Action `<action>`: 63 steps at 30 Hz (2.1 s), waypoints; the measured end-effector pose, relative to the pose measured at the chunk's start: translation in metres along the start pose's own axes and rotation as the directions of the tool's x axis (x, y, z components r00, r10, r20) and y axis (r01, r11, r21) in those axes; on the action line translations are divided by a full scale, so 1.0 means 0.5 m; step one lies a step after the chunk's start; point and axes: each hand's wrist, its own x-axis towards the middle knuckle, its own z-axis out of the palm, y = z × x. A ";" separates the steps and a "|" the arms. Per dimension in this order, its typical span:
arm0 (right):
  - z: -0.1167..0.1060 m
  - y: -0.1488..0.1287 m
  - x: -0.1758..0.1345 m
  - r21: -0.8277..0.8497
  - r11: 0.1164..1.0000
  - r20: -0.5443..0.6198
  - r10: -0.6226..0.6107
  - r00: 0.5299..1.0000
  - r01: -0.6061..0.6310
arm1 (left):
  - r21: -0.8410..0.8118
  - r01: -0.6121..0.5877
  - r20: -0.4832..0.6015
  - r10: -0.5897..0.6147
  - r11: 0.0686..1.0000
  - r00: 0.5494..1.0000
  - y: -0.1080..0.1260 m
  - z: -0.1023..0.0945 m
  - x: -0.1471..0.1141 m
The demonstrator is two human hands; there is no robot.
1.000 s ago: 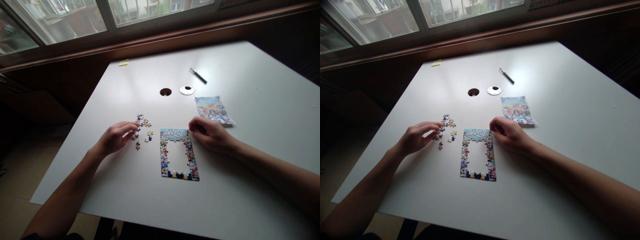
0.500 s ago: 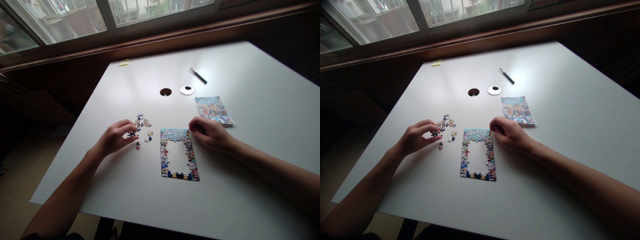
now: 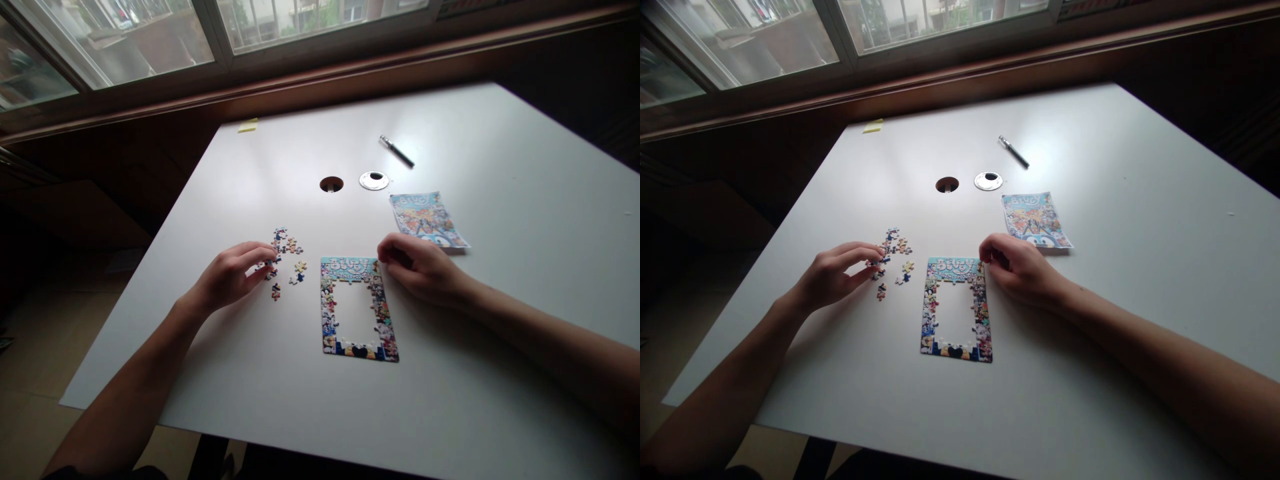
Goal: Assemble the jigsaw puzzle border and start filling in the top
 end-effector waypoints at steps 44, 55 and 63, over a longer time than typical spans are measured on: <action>-0.001 -0.003 0.002 -0.009 1.000 0.000 -0.015 1.000 0.015 | 0.018 0.000 0.036 -0.001 1.000 0.999 0.003 -0.002 0.003; -0.001 -0.001 0.000 -0.009 1.000 0.003 -0.017 1.000 0.017 | 0.005 0.012 0.063 -0.012 1.000 0.998 -0.003 -0.003 -0.002; 0.001 0.002 0.001 -0.002 1.000 0.000 -0.030 1.000 0.030 | -0.003 0.019 0.063 -0.018 1.000 0.998 -0.003 -0.003 -0.001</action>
